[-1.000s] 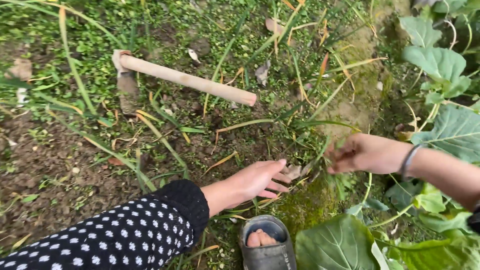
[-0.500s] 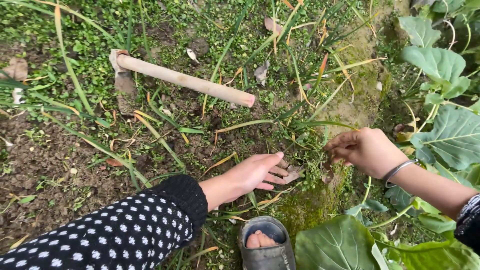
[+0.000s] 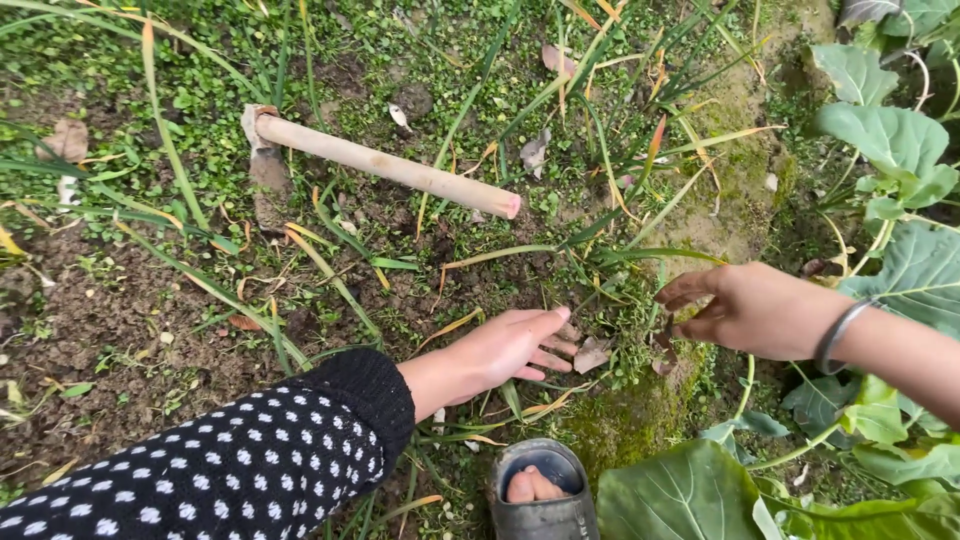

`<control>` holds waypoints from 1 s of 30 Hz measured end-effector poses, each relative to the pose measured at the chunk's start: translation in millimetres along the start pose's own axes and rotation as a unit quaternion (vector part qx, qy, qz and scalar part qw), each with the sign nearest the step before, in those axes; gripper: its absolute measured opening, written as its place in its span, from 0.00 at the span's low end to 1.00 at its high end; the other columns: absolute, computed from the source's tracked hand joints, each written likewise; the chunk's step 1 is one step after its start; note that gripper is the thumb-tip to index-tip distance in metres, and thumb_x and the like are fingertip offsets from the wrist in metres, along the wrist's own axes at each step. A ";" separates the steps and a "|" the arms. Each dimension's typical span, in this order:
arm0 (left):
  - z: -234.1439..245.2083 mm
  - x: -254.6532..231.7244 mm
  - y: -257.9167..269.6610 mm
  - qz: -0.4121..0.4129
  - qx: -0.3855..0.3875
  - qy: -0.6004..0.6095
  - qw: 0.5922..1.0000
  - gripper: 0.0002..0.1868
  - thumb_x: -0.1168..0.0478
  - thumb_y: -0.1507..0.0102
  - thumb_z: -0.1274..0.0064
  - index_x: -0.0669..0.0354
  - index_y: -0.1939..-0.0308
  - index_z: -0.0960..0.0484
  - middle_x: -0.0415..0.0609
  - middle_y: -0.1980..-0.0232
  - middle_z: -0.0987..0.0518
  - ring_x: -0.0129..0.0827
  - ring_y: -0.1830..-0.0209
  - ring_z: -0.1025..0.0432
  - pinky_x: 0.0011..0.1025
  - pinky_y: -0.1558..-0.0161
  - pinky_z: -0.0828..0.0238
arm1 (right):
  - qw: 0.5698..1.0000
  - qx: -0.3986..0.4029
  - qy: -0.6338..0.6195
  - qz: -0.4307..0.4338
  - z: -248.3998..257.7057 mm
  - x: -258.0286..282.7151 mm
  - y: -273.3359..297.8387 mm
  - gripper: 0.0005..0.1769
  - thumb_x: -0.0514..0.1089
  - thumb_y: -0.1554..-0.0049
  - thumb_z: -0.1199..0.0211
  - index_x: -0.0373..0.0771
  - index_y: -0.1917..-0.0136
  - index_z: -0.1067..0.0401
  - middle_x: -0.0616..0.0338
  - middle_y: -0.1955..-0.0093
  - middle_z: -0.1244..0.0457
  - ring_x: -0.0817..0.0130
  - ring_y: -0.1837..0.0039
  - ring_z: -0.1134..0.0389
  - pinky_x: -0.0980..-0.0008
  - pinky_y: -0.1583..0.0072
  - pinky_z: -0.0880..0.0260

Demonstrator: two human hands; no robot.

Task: Using a hand hoe to loosen soil and pulling weeds from a garden bed by hand.

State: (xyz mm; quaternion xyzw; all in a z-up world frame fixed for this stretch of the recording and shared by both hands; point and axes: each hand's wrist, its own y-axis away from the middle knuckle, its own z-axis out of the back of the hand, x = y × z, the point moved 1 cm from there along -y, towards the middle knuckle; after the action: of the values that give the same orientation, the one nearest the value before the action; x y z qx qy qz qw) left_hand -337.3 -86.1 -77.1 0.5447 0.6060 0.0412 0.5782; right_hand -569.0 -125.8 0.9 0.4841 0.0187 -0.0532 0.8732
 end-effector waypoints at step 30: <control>146.9 114.3 273.5 0.000 -0.493 0.050 0.869 0.20 0.58 0.29 0.63 0.54 0.36 0.25 0.44 0.42 0.18 0.29 0.52 0.20 0.27 0.50 0.23 | 0.989 -0.020 -0.019 0.143 90.1 269.7 -102.7 0.19 0.46 0.37 0.36 0.24 0.48 0.23 0.45 0.68 0.36 0.59 0.69 0.38 0.65 0.67 0.32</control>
State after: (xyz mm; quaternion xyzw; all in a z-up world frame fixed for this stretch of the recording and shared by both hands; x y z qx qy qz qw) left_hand -30.3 19.9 -14.3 0.1858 0.5350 0.3616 0.7406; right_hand -314.1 -276.3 -60.6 0.4629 -0.0657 0.0631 0.8817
